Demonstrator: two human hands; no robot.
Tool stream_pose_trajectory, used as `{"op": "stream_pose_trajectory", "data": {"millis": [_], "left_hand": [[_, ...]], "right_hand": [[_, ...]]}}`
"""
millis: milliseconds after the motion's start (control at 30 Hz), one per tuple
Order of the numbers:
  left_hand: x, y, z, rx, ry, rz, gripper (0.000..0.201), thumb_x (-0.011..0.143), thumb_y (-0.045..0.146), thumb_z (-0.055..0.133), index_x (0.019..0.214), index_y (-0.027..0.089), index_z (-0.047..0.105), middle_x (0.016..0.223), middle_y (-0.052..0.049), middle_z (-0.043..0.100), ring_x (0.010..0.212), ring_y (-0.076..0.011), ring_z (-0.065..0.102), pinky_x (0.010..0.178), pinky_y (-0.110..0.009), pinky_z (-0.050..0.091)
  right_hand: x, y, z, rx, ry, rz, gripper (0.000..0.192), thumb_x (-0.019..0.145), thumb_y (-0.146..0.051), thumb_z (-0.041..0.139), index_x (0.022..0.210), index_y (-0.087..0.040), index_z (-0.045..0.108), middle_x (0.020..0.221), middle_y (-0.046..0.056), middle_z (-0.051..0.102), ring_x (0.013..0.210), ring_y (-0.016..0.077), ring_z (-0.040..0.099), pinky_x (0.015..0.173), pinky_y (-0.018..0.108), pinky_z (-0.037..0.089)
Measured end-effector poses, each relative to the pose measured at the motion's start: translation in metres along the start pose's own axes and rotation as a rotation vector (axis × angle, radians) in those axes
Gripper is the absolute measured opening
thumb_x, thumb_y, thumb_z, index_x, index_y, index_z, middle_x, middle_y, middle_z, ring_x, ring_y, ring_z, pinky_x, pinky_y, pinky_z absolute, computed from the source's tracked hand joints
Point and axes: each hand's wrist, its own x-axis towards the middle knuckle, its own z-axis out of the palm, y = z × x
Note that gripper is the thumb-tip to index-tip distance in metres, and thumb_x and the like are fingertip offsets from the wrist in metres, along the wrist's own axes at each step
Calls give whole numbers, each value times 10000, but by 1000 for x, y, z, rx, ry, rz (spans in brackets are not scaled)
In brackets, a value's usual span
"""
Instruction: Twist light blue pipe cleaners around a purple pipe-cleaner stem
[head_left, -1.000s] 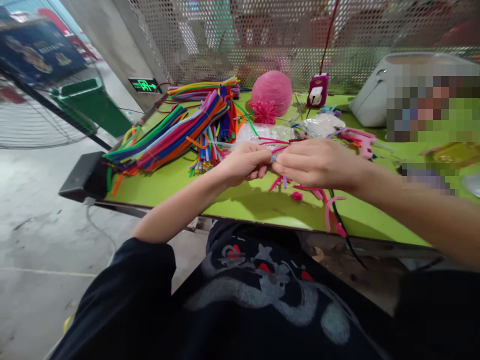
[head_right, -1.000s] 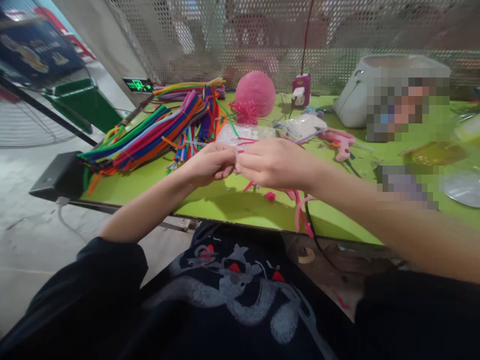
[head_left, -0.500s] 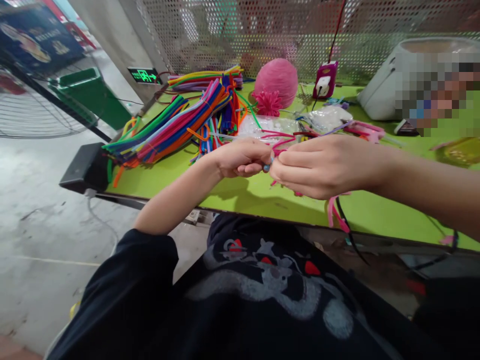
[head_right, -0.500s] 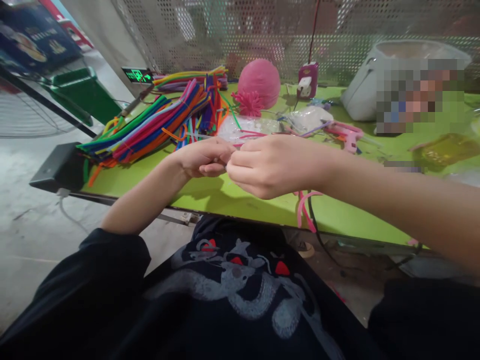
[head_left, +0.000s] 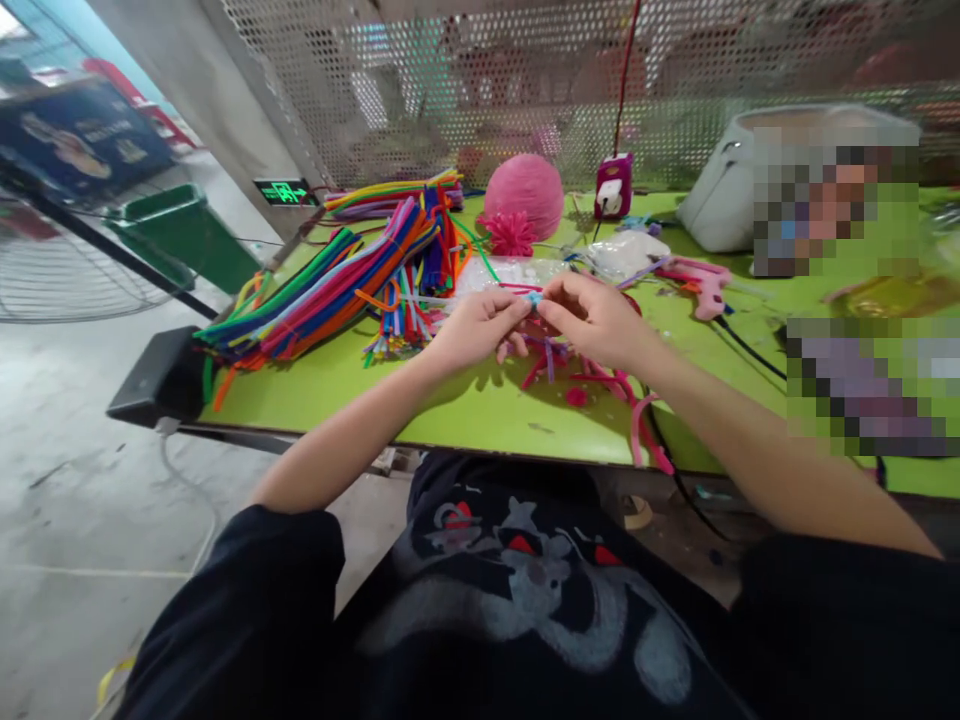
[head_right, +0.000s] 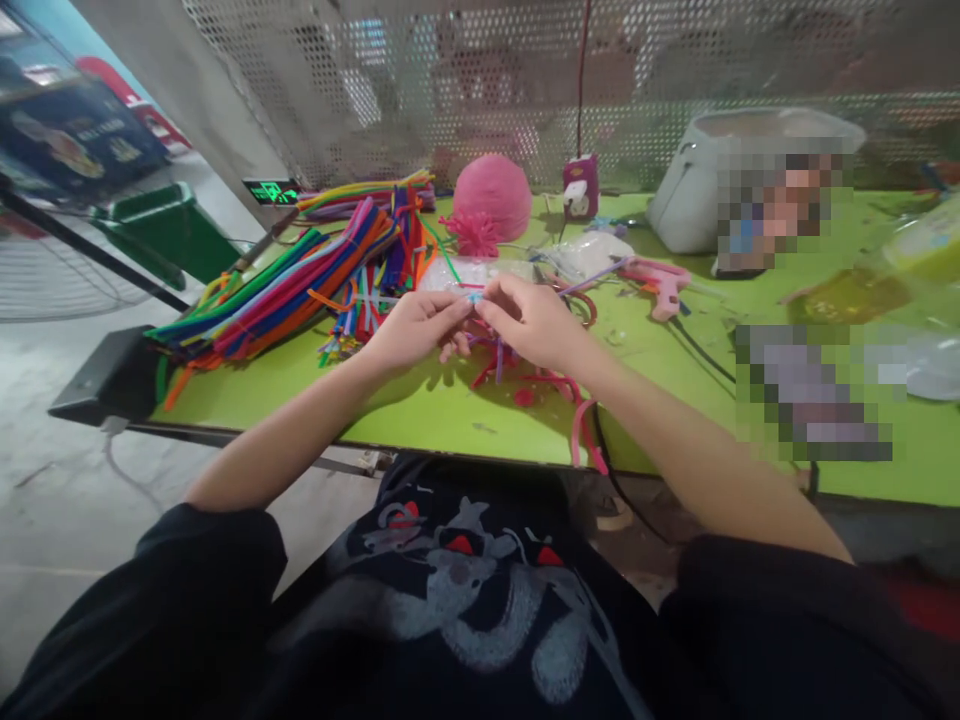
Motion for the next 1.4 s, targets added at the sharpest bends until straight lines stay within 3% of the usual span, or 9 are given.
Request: {"op": "stream_pose_trajectory", "data": {"millis": [167,233,367,567,667,933,1100,1267,1400], "left_hand": [[-4,-11,-1,93,-89,137,666,923,808,706,845,146,712,668,-25,746,463,-71,626,411,-160,467],[-4,-14,-3,94,-60,135,750,872,892,681,918,146,742,696,-26,731,508,-86,658,418,-164,490],[-3,-19,-7,73,-38,240,556,921,681,797,1116,163,748,815,-18,747,638,-97,721,490,-155,544],[-5,-21,-10,540,117,918,359,863,285,934,1167,165,788,986,-63,827,820,-83,729,582,-114,527],[-7,-19,-10,680,157,1067,239,891,238,910,1085,144,805,944,-67,850,787,-78,720,591,-136,509],[-11,-17,-4,679,166,1097,43,923,130,811,948,145,780,759,-12,791,631,-49,646,570,-136,492],[-12,-19,-3,670,185,1051,202,883,99,775,1082,132,785,926,-62,832,756,-80,710,589,-133,547],[-14,-16,-2,621,177,1032,154,878,86,808,1026,130,813,806,-8,831,583,-16,656,604,-92,551],[-15,-15,3,476,180,929,178,845,48,818,1003,131,825,852,-23,865,615,-16,717,595,-52,544]], "right_hand": [[-12,-13,-5,70,33,80,202,1020,-385,641,907,-219,624,716,-10,595,631,151,519,631,314,382],[-18,-16,-8,45,27,60,178,1017,-357,639,920,-210,659,730,-5,632,626,145,530,621,308,393],[-25,-25,-11,-106,64,-161,148,1014,-253,624,899,-188,691,740,-4,669,602,115,525,608,279,408],[-32,-24,-7,-324,185,-395,110,983,-169,606,897,-176,673,758,14,678,679,139,578,676,281,441],[-33,-19,-6,-370,195,-446,97,966,-154,602,889,-189,647,764,16,672,685,151,567,674,290,442],[-27,-14,-6,-425,201,-647,128,996,-95,607,940,-206,638,777,16,662,694,162,570,666,281,461],[-25,-16,-9,-363,164,-661,137,997,-89,588,936,-202,635,782,12,657,701,148,559,676,265,461],[-26,-20,-12,-191,87,-530,123,974,-87,601,934,-186,661,773,-16,648,693,109,568,668,236,449],[-27,-24,-9,40,82,-313,131,976,-125,610,887,-187,685,751,-33,643,646,86,550,616,231,417]]}}
